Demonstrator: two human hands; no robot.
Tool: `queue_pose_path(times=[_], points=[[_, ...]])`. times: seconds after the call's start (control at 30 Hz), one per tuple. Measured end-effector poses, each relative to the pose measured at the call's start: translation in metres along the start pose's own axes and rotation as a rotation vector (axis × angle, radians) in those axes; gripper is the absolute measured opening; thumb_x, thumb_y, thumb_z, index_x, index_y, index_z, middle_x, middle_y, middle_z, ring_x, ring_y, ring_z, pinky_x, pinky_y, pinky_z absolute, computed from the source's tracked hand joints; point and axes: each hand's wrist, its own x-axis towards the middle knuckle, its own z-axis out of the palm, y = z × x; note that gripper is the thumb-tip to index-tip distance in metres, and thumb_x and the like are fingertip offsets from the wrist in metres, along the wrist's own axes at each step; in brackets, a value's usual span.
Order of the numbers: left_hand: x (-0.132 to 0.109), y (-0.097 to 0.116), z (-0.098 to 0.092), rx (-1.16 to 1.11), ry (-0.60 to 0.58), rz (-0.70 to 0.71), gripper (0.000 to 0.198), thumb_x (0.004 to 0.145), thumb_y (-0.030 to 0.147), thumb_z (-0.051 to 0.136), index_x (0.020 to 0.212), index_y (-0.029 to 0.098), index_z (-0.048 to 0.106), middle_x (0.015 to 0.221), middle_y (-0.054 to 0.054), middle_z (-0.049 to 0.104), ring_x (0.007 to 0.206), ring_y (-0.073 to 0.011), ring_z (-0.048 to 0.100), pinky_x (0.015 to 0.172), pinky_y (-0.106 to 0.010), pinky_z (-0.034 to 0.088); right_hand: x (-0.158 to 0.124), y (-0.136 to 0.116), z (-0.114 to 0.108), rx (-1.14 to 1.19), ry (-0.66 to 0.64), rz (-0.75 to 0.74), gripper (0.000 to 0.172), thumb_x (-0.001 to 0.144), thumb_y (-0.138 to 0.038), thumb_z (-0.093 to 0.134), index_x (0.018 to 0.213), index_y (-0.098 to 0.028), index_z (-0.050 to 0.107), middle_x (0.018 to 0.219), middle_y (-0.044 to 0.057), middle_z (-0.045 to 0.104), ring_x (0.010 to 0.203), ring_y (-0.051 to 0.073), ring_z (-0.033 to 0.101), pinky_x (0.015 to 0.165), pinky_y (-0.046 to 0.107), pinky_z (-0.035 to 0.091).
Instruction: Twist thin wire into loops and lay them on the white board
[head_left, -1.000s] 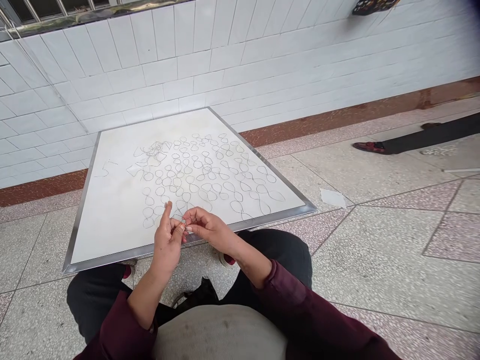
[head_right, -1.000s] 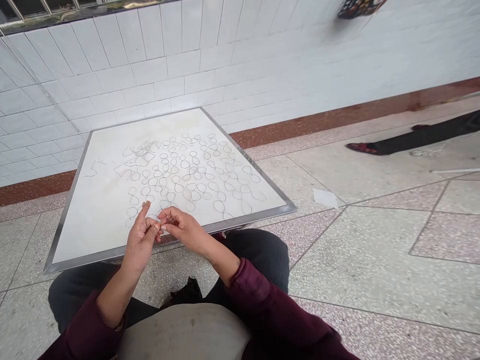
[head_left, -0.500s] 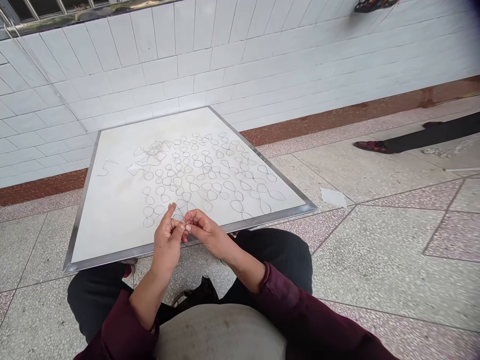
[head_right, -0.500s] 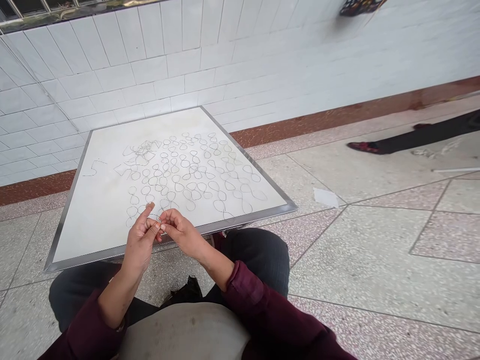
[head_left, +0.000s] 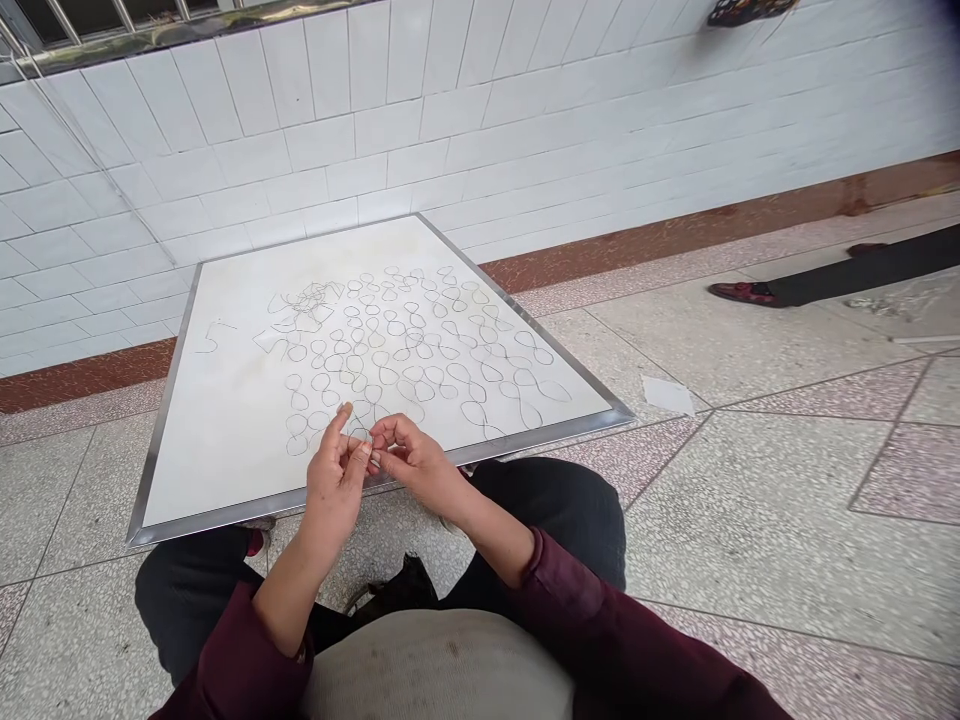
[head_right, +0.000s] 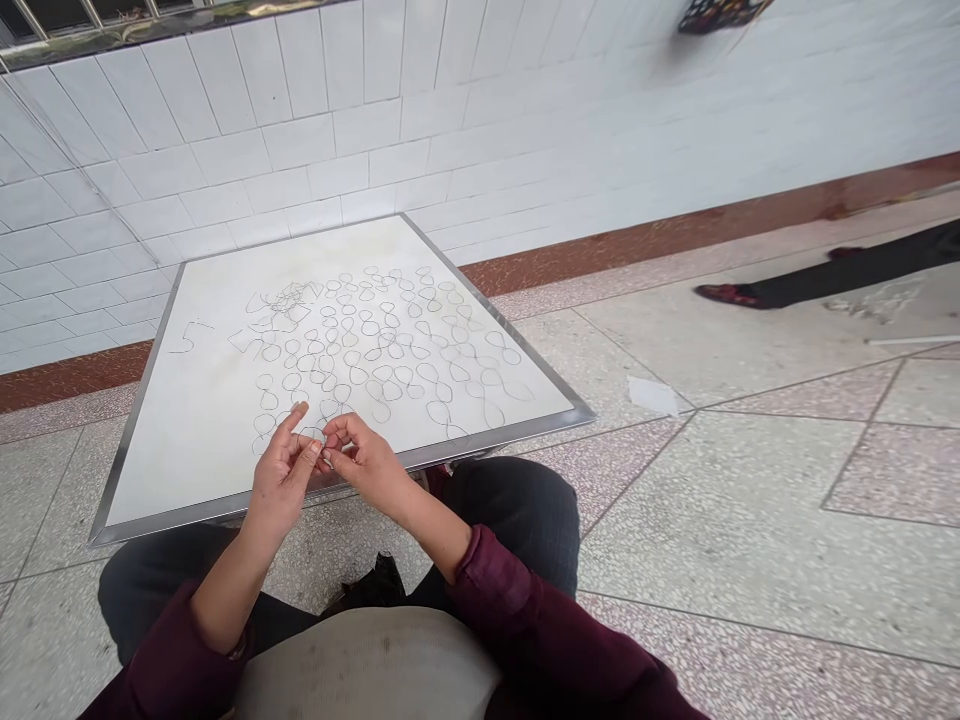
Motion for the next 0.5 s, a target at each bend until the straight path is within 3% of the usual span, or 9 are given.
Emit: queue_pose_path(times=[0.17, 0.3, 0.5], points=[[-0.0012, 0.0037, -0.0073, 0.0, -0.049, -0.033, 0.063, 0.091, 0.037, 0.057, 0.148, 0.022, 0.036, 0.092, -0.005, 0.069, 0.077, -0.0163, 0.066, 0.073, -0.031, 0.053, 0.0008, -0.0009, -0.0031, 0.008, 0.066, -0.013, 0.021, 0.082, -0.028, 0.063, 0.1, -0.023, 0.054, 0.087, 0.0, 0.055, 0.079, 0.014, 0.057, 0.072, 0.03, 0.05], [-0.0009, 0.0029, -0.0062, 0.06, -0.011, -0.013, 0.06, 0.092, 0.032, 0.055, 0.148, 0.022, 0.036, 0.085, -0.002, 0.069, 0.076, -0.0155, 0.065, 0.074, -0.03, 0.052, 0.0016, -0.0002, -0.0035, -0.026, 0.028, 0.028, 0.019, 0.083, -0.03, 0.062, 0.101, -0.022, 0.058, 0.086, 0.001, 0.059, 0.08, 0.015, 0.058, 0.073, 0.032, 0.05], [0.0016, 0.0012, -0.0041, 0.021, 0.035, -0.028, 0.071, 0.09, 0.028, 0.057, 0.152, 0.023, 0.025, 0.081, 0.0, 0.067, 0.075, -0.0151, 0.065, 0.078, -0.034, 0.054, 0.0033, -0.0019, -0.0029, 0.038, 0.003, 0.017, 0.012, 0.083, -0.031, 0.063, 0.085, -0.021, 0.059, 0.079, 0.0, 0.061, 0.077, 0.015, 0.06, 0.075, 0.033, 0.049]])
